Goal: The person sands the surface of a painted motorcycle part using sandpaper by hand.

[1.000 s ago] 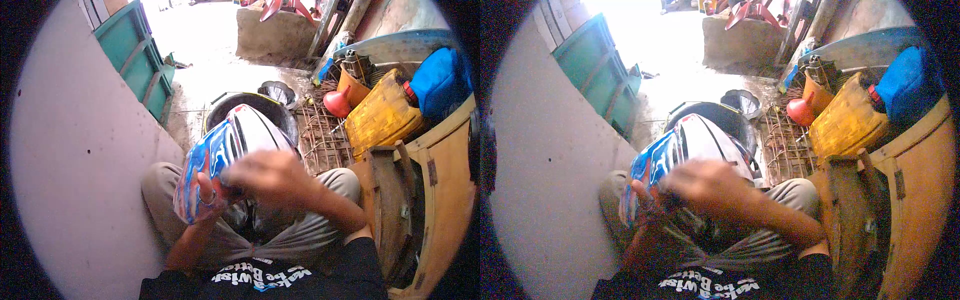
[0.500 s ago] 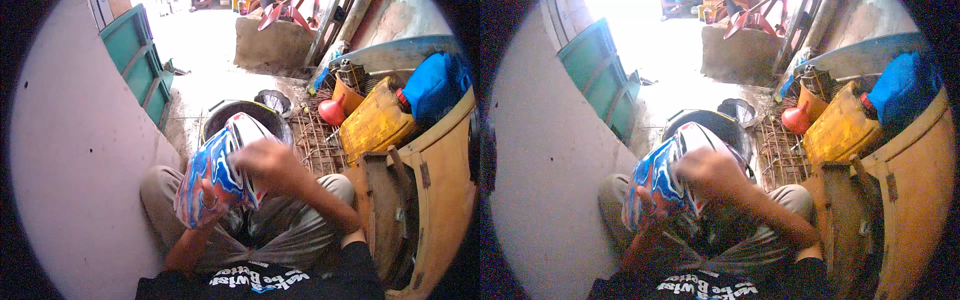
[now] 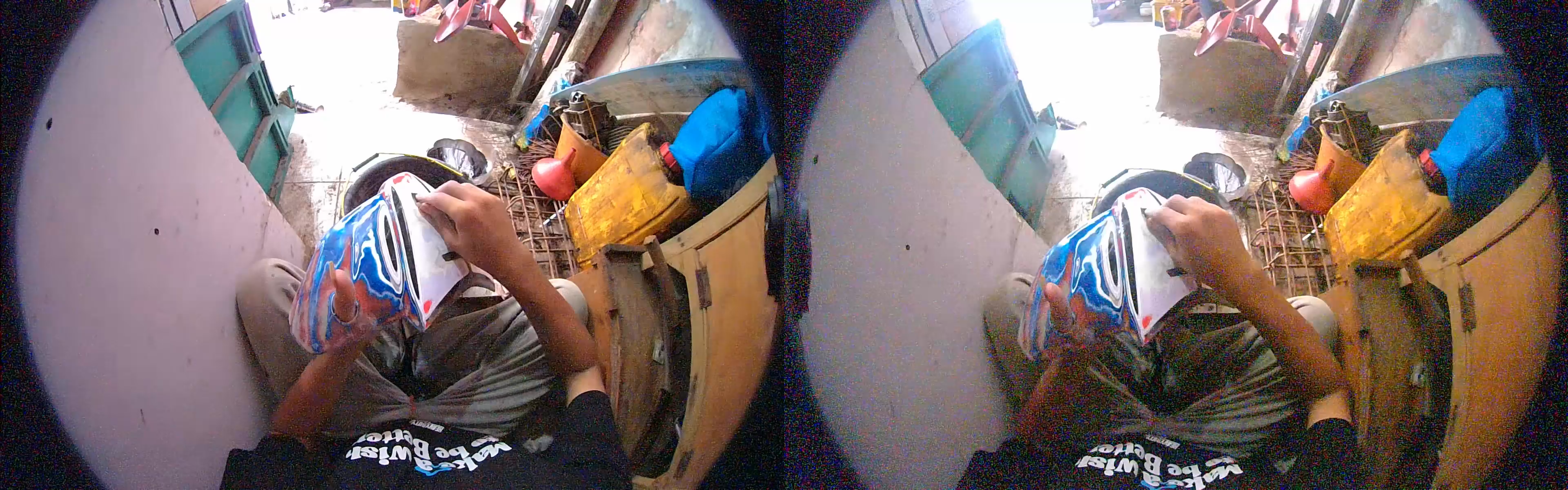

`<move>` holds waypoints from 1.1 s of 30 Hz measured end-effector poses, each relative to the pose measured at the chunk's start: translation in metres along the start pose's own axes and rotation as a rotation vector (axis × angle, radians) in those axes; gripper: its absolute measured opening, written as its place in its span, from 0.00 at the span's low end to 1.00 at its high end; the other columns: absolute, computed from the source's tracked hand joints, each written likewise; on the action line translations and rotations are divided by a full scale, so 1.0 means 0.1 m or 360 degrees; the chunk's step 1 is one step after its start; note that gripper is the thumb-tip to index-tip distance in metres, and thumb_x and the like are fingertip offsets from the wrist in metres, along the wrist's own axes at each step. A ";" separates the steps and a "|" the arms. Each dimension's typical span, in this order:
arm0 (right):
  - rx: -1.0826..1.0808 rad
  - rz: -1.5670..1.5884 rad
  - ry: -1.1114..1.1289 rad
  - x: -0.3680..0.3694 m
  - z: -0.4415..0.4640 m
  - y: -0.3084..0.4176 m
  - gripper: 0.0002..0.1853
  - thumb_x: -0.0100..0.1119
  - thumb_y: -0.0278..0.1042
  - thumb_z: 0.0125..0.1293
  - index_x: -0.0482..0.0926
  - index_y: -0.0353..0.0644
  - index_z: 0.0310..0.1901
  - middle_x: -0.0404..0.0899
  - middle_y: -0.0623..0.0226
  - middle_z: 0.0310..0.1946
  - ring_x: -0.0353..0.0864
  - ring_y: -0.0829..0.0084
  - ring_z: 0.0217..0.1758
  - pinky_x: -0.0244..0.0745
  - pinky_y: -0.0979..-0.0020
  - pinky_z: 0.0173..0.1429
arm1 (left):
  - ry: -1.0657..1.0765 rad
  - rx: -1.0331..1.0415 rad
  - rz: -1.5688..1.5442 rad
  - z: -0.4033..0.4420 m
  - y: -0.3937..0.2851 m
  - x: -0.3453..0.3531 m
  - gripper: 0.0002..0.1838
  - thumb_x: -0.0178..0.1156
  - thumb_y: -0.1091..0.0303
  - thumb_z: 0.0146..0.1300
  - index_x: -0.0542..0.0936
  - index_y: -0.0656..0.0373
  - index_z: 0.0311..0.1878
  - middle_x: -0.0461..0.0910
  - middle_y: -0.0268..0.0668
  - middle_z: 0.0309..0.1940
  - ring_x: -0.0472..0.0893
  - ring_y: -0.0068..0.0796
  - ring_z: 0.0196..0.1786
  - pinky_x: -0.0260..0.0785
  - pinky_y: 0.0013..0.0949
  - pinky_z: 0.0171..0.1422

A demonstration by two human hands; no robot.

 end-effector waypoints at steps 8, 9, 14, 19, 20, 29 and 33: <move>-0.0220 0.0028 -0.0088 -0.07 0.01 0.19 0.10 0.64 0.33 0.66 0.87 0.47 0.47 0.87 0.64 0.37 0.88 0.60 0.41 0.84 0.59 0.47 | 0.0014 0.0038 0.0081 -0.03 0.07 -0.04 0.58 0.50 0.20 0.67 0.54 0.59 0.84 0.69 0.44 0.76 0.74 0.43 0.74 0.69 0.49 0.76; 0.0069 -0.0075 0.0120 0.00 0.03 -0.03 0.11 0.64 0.33 0.66 0.86 0.47 0.49 0.85 0.64 0.35 0.88 0.59 0.41 0.83 0.57 0.50 | 0.0017 0.0040 0.0083 -0.05 0.07 -0.04 0.58 0.50 0.20 0.67 0.54 0.59 0.84 0.69 0.44 0.76 0.74 0.43 0.74 0.69 0.49 0.76; -0.0630 0.0453 -0.0129 -0.24 -0.14 0.77 0.09 0.65 0.30 0.64 0.87 0.51 0.45 0.88 0.67 0.42 0.89 0.63 0.43 0.84 0.58 0.48 | 0.0019 0.0073 0.0136 -0.07 0.12 -0.04 0.58 0.50 0.21 0.67 0.53 0.60 0.84 0.69 0.44 0.76 0.73 0.43 0.74 0.69 0.49 0.77; 0.0026 -0.0115 0.0104 0.00 0.03 -0.10 0.09 0.64 0.29 0.65 0.87 0.49 0.46 0.86 0.66 0.39 0.87 0.59 0.42 0.83 0.56 0.48 | 0.0019 0.0061 0.0163 0.07 0.18 -0.03 0.57 0.51 0.21 0.68 0.53 0.60 0.84 0.69 0.44 0.76 0.73 0.43 0.74 0.69 0.49 0.77; -0.0103 -0.0042 0.0100 -0.07 0.00 0.06 0.09 0.65 0.30 0.66 0.87 0.49 0.47 0.87 0.66 0.40 0.87 0.60 0.43 0.84 0.56 0.48 | 0.0033 0.0070 0.0163 -0.07 0.17 0.00 0.57 0.51 0.21 0.68 0.53 0.60 0.84 0.69 0.44 0.76 0.73 0.43 0.74 0.69 0.49 0.77; 0.0032 -0.0104 0.0199 -0.04 0.02 0.00 0.09 0.65 0.30 0.66 0.87 0.49 0.47 0.87 0.66 0.39 0.88 0.58 0.41 0.84 0.57 0.47 | 0.0071 0.0107 0.0203 -0.20 0.20 -0.10 0.57 0.51 0.22 0.68 0.53 0.60 0.84 0.69 0.44 0.76 0.73 0.43 0.74 0.69 0.49 0.77; -0.0707 0.0536 -0.0049 -0.28 -0.15 0.81 0.11 0.66 0.31 0.63 0.87 0.49 0.48 0.88 0.66 0.40 0.89 0.61 0.42 0.84 0.58 0.48 | 0.0071 0.0130 0.0237 -0.12 0.29 -0.05 0.57 0.52 0.23 0.69 0.53 0.60 0.84 0.69 0.44 0.76 0.73 0.43 0.74 0.69 0.49 0.77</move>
Point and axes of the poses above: each hand's wrist, its own z-axis towards the middle knuckle, its own x-axis out of the palm, y = z × x, the point moved 5 cm from there along z, towards the middle knuckle
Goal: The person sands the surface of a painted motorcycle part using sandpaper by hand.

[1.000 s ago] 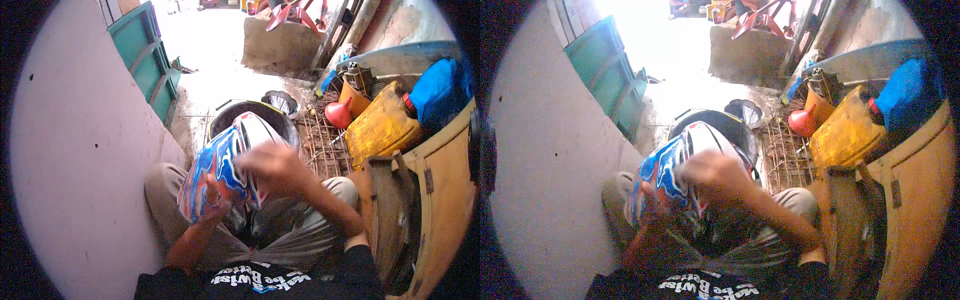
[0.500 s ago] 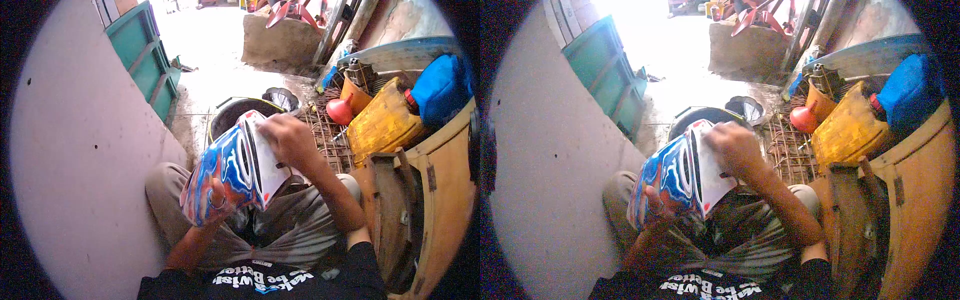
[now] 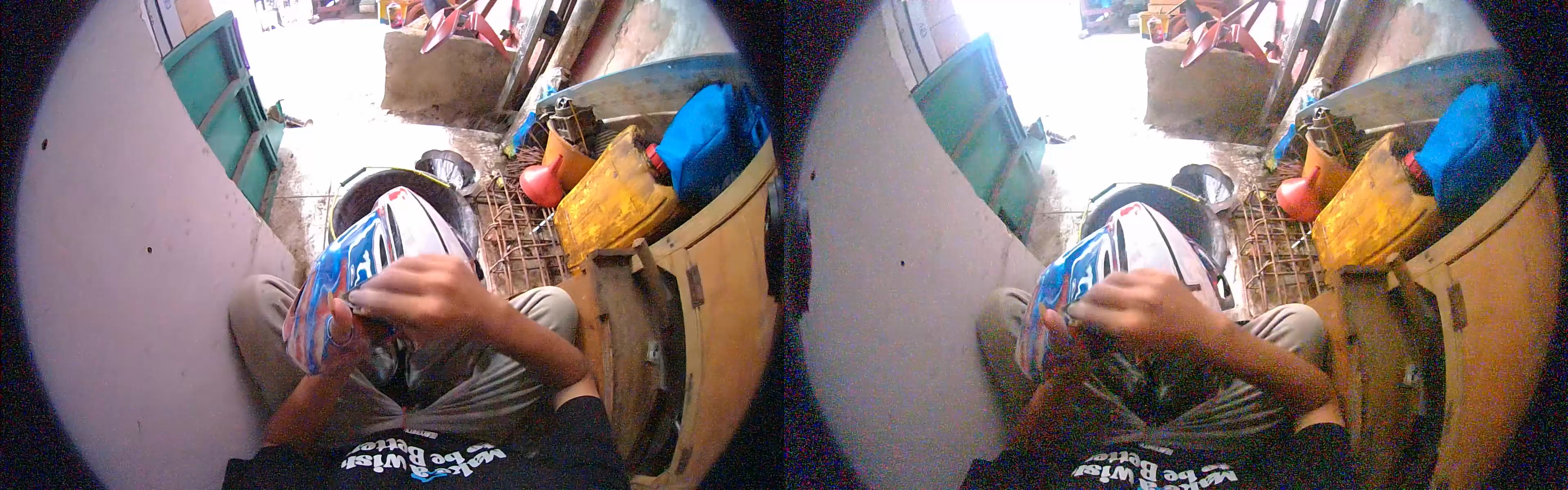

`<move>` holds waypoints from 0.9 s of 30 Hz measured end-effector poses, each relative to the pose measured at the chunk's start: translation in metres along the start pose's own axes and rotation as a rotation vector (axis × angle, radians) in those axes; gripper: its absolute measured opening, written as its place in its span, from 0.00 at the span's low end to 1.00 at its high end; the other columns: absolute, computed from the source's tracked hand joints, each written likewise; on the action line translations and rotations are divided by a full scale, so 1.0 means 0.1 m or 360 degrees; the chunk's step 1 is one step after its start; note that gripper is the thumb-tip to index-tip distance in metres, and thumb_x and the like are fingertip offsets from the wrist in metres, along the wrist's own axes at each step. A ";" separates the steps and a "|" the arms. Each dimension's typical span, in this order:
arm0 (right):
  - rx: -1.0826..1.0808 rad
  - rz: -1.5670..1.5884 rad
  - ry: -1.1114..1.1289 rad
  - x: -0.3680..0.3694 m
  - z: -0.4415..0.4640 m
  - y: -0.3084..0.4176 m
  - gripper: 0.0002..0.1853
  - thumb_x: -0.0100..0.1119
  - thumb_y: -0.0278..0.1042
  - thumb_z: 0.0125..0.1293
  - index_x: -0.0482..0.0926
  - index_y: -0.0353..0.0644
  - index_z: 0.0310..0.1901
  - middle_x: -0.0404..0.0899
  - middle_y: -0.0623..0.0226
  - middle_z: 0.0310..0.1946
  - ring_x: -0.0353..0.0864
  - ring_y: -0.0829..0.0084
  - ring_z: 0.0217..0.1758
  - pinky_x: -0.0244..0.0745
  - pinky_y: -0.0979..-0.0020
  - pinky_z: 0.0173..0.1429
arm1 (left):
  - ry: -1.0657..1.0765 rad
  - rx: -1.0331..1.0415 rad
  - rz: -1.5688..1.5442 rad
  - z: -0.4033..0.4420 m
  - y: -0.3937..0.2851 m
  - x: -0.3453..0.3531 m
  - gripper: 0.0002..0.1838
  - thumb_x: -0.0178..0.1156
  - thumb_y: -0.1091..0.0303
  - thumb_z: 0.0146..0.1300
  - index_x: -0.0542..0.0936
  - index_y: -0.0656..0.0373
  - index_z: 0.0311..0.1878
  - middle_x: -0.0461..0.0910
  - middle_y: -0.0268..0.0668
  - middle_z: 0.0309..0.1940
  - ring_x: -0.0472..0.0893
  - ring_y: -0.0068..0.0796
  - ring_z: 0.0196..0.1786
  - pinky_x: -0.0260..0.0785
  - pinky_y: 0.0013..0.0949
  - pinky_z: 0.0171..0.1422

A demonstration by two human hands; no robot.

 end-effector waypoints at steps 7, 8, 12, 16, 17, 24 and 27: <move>0.0240 -0.0373 0.0101 -0.01 -0.11 -0.42 0.11 0.66 0.33 0.63 0.88 0.50 0.48 0.88 0.67 0.39 0.89 0.63 0.40 0.86 0.58 0.48 | -0.0017 0.0029 0.0041 -0.07 -0.02 -0.12 0.56 0.52 0.23 0.69 0.52 0.60 0.84 0.69 0.44 0.76 0.73 0.43 0.74 0.69 0.49 0.77; 0.0110 -0.0045 0.0026 -0.01 -0.03 -0.11 0.10 0.66 0.33 0.64 0.88 0.51 0.46 0.89 0.66 0.40 0.89 0.63 0.42 0.86 0.58 0.50 | -0.0022 0.0031 0.0055 -0.05 -0.01 -0.14 0.56 0.52 0.23 0.69 0.52 0.60 0.84 0.69 0.44 0.76 0.73 0.43 0.74 0.69 0.49 0.77; 0.0573 -0.0659 0.0235 -0.05 -0.17 -0.73 0.10 0.67 0.33 0.64 0.88 0.49 0.47 0.86 0.63 0.34 0.88 0.59 0.38 0.84 0.56 0.45 | -0.0017 0.0004 0.0116 -0.11 -0.03 -0.20 0.56 0.53 0.24 0.70 0.52 0.60 0.84 0.69 0.44 0.76 0.73 0.43 0.74 0.69 0.48 0.77; 0.0420 -0.0464 0.0115 -0.10 -0.13 -0.47 0.08 0.66 0.33 0.65 0.88 0.48 0.44 0.86 0.66 0.36 0.88 0.60 0.39 0.84 0.57 0.45 | -0.0009 0.0049 0.0116 -0.03 0.06 -0.13 0.56 0.53 0.24 0.70 0.52 0.60 0.84 0.69 0.44 0.76 0.73 0.42 0.74 0.69 0.48 0.77; 0.0120 -0.0086 0.0042 -0.01 -0.08 -0.23 0.07 0.66 0.32 0.63 0.87 0.46 0.43 0.87 0.65 0.38 0.89 0.62 0.41 0.85 0.59 0.47 | -0.0019 0.0056 0.0123 -0.06 0.04 -0.19 0.56 0.53 0.24 0.70 0.52 0.60 0.84 0.69 0.44 0.76 0.73 0.42 0.74 0.69 0.48 0.77; 0.0516 -0.0603 0.0216 -0.04 -0.24 -0.81 0.11 0.68 0.35 0.62 0.87 0.51 0.46 0.84 0.69 0.33 0.88 0.64 0.38 0.83 0.60 0.41 | -0.0035 0.0034 0.0196 0.05 0.06 -0.24 0.55 0.53 0.25 0.71 0.52 0.60 0.84 0.69 0.44 0.75 0.73 0.42 0.74 0.68 0.48 0.77; -0.0156 0.0011 -0.0271 0.33 -0.11 -0.05 0.11 0.66 0.35 0.61 0.86 0.51 0.45 0.86 0.72 0.36 0.88 0.68 0.42 0.85 0.62 0.49 | -0.0020 -0.0041 -0.0188 0.12 0.03 -0.17 0.54 0.53 0.26 0.71 0.52 0.59 0.84 0.69 0.44 0.76 0.73 0.43 0.74 0.68 0.49 0.77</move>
Point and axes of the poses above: each hand's wrist, its own z-axis towards the middle knuckle, its own x-axis out of the palm, y = z × x, the point moved 5 cm from there along z, towards the middle knuckle
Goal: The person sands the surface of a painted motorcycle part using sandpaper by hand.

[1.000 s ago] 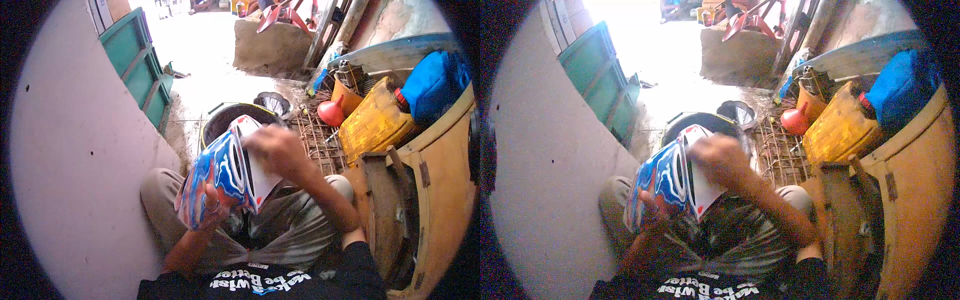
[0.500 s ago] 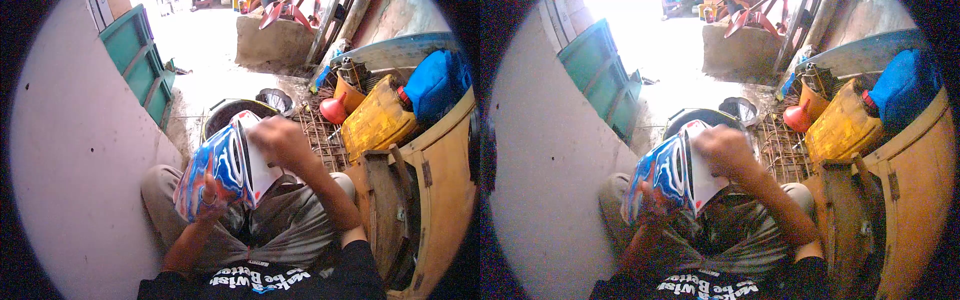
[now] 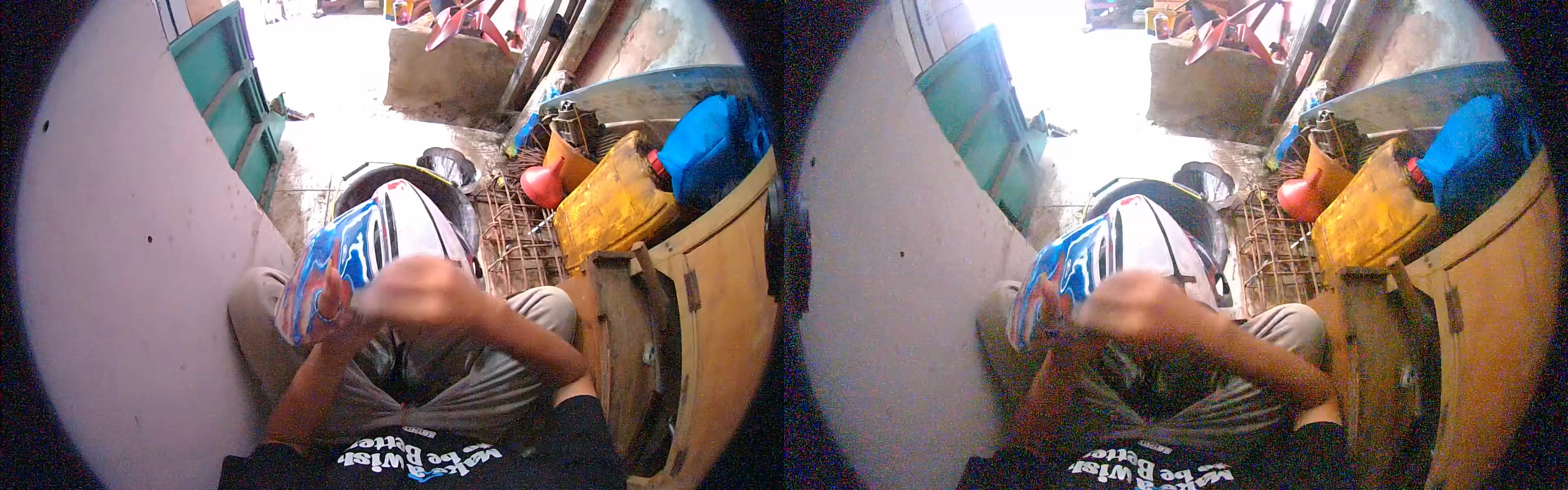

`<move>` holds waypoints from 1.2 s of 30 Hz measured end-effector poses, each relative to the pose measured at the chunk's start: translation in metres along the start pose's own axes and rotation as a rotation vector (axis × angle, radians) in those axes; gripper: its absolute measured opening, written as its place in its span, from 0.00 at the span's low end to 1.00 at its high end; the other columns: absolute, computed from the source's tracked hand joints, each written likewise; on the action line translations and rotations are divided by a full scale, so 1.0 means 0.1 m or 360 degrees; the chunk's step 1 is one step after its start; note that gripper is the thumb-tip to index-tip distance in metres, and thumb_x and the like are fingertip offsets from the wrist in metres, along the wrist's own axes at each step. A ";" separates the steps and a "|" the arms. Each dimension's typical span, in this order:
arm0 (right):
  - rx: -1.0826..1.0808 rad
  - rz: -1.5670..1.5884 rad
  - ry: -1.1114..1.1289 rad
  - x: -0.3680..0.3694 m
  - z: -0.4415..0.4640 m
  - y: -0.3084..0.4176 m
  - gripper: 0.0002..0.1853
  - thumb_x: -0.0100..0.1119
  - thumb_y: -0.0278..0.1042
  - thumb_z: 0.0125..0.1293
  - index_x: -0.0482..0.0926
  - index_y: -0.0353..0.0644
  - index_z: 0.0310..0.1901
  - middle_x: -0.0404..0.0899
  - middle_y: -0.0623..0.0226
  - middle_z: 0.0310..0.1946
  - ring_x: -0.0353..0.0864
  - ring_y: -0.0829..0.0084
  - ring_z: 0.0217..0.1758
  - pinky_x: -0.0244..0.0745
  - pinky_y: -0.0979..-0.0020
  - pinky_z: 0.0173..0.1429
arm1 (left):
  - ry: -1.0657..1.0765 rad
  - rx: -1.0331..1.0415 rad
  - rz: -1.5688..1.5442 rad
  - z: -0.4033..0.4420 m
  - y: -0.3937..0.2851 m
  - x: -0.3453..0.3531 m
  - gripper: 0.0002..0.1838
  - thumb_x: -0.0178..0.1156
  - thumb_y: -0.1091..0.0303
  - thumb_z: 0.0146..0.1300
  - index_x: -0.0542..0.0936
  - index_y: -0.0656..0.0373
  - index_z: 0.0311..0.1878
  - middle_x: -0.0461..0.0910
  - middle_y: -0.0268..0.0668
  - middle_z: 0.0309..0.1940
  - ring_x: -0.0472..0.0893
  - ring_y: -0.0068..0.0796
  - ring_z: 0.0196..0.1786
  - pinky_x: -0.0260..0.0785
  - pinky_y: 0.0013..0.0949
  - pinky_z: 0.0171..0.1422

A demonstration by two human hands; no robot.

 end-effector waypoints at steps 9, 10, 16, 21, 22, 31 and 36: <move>0.0098 -0.0220 0.0260 -0.16 0.02 -0.06 0.10 0.65 0.34 0.65 0.88 0.49 0.47 0.87 0.71 0.38 0.89 0.67 0.42 0.86 0.63 0.52 | -0.0262 -0.0738 -0.1087 0.16 -0.16 0.30 0.51 0.55 0.25 0.68 0.61 0.53 0.82 0.74 0.43 0.73 0.77 0.46 0.72 0.68 0.55 0.77; -0.0016 -0.0132 0.0284 -0.13 0.05 0.11 0.11 0.65 0.34 0.65 0.87 0.49 0.48 0.87 0.72 0.39 0.89 0.68 0.42 0.86 0.63 0.52 | -0.0178 -0.0724 -0.1150 0.22 -0.12 0.26 0.51 0.56 0.26 0.68 0.61 0.53 0.82 0.75 0.44 0.73 0.77 0.46 0.72 0.68 0.55 0.77; 0.0623 -0.0700 0.0590 -0.35 -0.11 -0.63 0.11 0.66 0.33 0.63 0.87 0.48 0.47 0.88 0.66 0.40 0.89 0.64 0.42 0.84 0.62 0.44 | -0.0178 -0.0634 -0.0944 0.20 -0.14 0.25 0.52 0.55 0.24 0.67 0.61 0.55 0.82 0.74 0.46 0.73 0.77 0.47 0.72 0.68 0.58 0.77; 0.0006 0.0171 0.0290 -0.06 0.11 0.22 0.11 0.66 0.35 0.63 0.86 0.49 0.47 0.88 0.65 0.42 0.89 0.64 0.43 0.84 0.60 0.49 | -0.0409 -0.0563 -0.0717 0.35 -0.41 0.36 0.52 0.53 0.24 0.68 0.60 0.55 0.82 0.73 0.47 0.73 0.78 0.48 0.71 0.71 0.56 0.74; 0.0170 -0.0017 0.0291 -0.09 0.08 0.05 0.11 0.66 0.35 0.63 0.86 0.48 0.47 0.88 0.65 0.41 0.89 0.63 0.43 0.84 0.60 0.49 | -0.0452 -0.0505 -0.0574 0.37 -0.46 0.34 0.52 0.53 0.24 0.69 0.60 0.55 0.82 0.73 0.47 0.74 0.78 0.48 0.71 0.71 0.56 0.74; -0.0071 -0.0145 0.0114 -0.07 0.05 0.11 0.12 0.67 0.32 0.61 0.87 0.49 0.47 0.86 0.70 0.37 0.88 0.67 0.37 0.84 0.63 0.40 | -0.0165 -0.0629 -0.0898 0.17 0.03 -0.04 0.51 0.54 0.24 0.68 0.62 0.57 0.81 0.73 0.47 0.74 0.76 0.47 0.73 0.67 0.56 0.78; 0.0459 -0.0569 0.0312 -0.32 -0.05 -0.54 0.11 0.67 0.32 0.62 0.87 0.49 0.46 0.85 0.68 0.34 0.88 0.64 0.36 0.85 0.61 0.41 | -0.0102 -0.0625 -0.1176 0.28 -0.28 0.35 0.55 0.55 0.23 0.66 0.61 0.61 0.81 0.73 0.48 0.72 0.77 0.47 0.71 0.66 0.56 0.78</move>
Point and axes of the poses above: each hand's wrist, its own z-axis towards the middle knuckle, its own x-axis out of the palm, y = z × x, the point moved 5 cm from there along z, towards the middle knuckle
